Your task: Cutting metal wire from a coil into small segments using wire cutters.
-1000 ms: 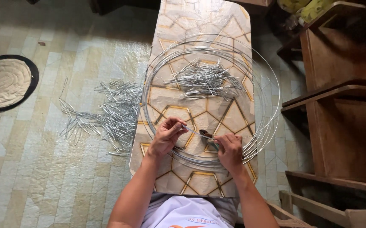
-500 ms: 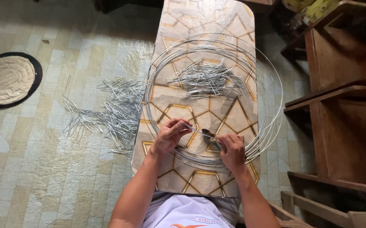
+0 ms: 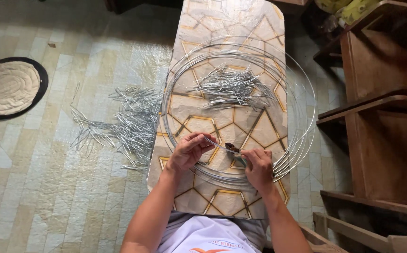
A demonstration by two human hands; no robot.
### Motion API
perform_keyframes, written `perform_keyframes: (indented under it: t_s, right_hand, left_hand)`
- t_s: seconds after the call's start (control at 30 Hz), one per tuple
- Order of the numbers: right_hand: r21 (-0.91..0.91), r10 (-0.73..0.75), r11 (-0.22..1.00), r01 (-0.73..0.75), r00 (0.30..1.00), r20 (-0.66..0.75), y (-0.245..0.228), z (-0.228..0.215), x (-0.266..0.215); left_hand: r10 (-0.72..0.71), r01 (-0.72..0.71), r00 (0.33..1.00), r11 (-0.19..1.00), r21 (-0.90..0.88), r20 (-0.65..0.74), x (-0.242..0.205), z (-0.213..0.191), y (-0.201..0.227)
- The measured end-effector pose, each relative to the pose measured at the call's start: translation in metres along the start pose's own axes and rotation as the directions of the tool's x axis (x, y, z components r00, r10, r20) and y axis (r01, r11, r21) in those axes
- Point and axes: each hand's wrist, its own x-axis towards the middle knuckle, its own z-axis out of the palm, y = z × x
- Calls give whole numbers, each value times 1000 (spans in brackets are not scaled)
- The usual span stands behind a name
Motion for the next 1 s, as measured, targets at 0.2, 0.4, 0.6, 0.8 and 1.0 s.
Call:
perform_keyframes:
  t_s: [0.2,0.4,0.6,0.8,1.0]
  right_hand:
    - [7,2,1000,-2,1000,7,3,2,-3]
    - [30,-6,1000,5,1000,14,-2,-3,2]
    - [27,4,1000,-4,1000,23,-7,-7,6]
    - [-8,22,1000,-22,1000,10,3,0,-1]
    - [-9,78,997,-78,995,57,4,0,-3]
  left_hand:
    - [-19,19,1000,1000,-4,-9,-1,3,2]
    - [-10,10,1000,1000,-5,-13,0,-8,-3]
    - [5,-5,1000,1000,1,-14,1,-4,-3]
    - [50,-48,999,996,72,-18,6,-9,-8]
    - [97,-93,995,987,130,-31,5,-15,-13]
